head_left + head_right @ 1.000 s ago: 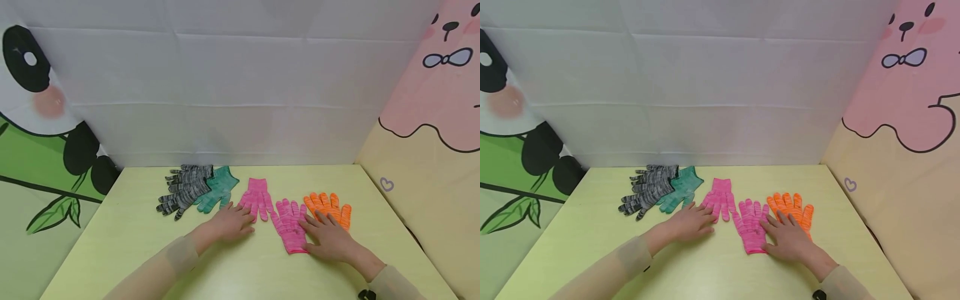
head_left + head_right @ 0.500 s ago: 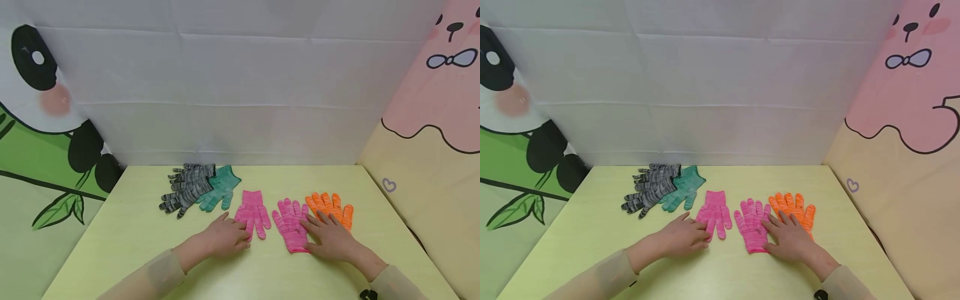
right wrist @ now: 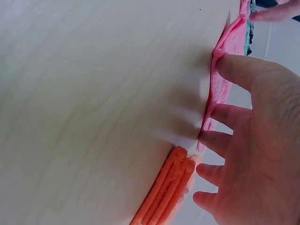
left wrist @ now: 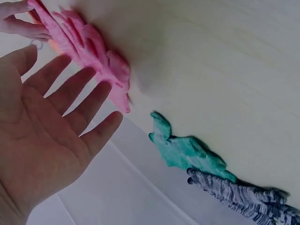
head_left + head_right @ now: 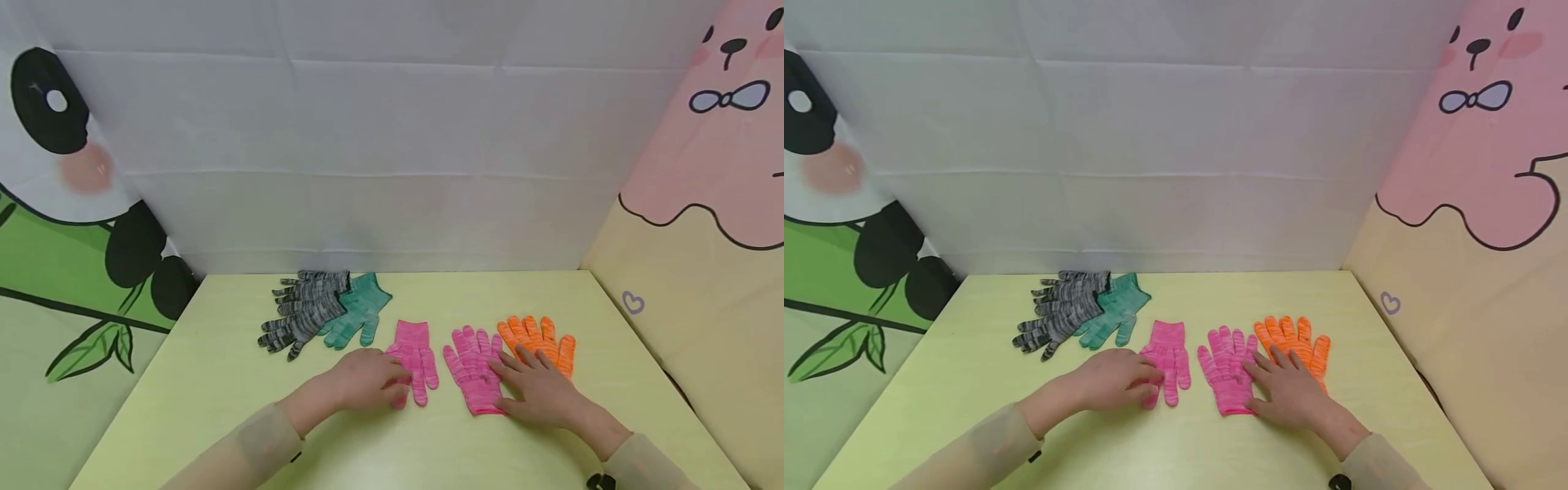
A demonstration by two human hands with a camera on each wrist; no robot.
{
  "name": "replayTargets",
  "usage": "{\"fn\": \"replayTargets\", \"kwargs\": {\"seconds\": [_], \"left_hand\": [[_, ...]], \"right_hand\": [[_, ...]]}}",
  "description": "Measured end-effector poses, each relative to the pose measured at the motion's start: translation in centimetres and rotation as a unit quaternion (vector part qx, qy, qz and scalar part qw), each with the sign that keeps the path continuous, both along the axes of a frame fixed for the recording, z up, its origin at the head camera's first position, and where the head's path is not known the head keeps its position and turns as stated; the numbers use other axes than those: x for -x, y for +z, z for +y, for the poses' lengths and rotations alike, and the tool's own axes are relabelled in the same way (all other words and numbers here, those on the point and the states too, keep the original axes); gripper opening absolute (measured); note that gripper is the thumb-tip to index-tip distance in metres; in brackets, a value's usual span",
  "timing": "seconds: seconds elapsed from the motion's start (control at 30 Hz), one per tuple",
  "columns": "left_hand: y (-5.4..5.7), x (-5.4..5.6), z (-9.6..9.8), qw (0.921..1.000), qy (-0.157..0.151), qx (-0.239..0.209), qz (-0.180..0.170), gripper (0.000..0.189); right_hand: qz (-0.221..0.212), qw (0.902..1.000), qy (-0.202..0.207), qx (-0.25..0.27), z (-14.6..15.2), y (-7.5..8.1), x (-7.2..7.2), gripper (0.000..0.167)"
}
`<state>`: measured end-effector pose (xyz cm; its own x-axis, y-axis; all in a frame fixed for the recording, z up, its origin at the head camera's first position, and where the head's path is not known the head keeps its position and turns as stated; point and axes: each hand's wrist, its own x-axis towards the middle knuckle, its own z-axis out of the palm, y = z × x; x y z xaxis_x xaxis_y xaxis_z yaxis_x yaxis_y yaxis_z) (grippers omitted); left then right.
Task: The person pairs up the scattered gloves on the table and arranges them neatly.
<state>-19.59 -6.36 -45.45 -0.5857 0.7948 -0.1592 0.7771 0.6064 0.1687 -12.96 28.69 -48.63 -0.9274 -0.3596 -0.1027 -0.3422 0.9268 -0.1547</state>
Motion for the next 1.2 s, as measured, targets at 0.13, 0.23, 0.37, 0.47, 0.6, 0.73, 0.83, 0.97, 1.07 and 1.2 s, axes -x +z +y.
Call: {"fn": "replayTargets", "kwargs": {"seconds": [0.13,0.23,0.37,0.47,0.6,0.73,0.83,0.97,1.07,1.2], "left_hand": [[-1.3,0.7,0.8,0.9994,0.033,0.008,-0.002,0.055],[-2.6,0.7,1.0,0.9986,0.046,0.026,0.005,0.061],[-3.3,0.3,0.6,0.9988,0.035,0.028,0.019,0.057],[-3.0,0.3,0.2,0.9996,0.023,0.011,0.01,0.051],[-2.6,0.8,0.1,0.9993,0.023,-0.024,0.018,0.039],[-2.8,1.8,0.7,0.9899,0.088,-0.052,0.098,0.024],[-2.9,2.7,1.5,0.9755,0.157,-0.04,0.149,0.023],[-3.4,3.4,2.4,0.9657,0.209,-0.001,0.154,0.032],[-3.8,3.5,2.7,0.9645,0.223,0.005,0.141,0.032],[-4.0,3.7,3.0,0.9655,0.226,-0.032,0.125,0.028]], "right_hand": [[0.002,1.0,-0.001,0.0,-0.1,0.0,-0.1,0.072],[0.001,1.0,-0.001,0.003,-0.2,0.0,-0.1,0.072],[-0.002,1.0,0.0,0.005,-0.3,-0.1,-0.1,0.073],[-0.002,1.0,0.001,0.003,-0.2,-0.1,0.0,0.074],[-0.003,1.0,0.0,0.005,0.0,-0.2,0.0,0.075],[-0.004,1.0,-0.002,0.006,0.0,-0.3,0.1,0.075],[-0.003,0.9999,-0.004,0.013,-0.1,-0.3,0.1,0.075],[-0.006,0.9998,-0.007,0.016,-0.1,-0.4,0.0,0.076],[-0.008,0.9999,-0.006,0.01,-0.1,-0.6,0.0,0.077],[-0.006,0.9999,-0.008,0.006,-0.1,-0.5,0.0,0.076]]}}
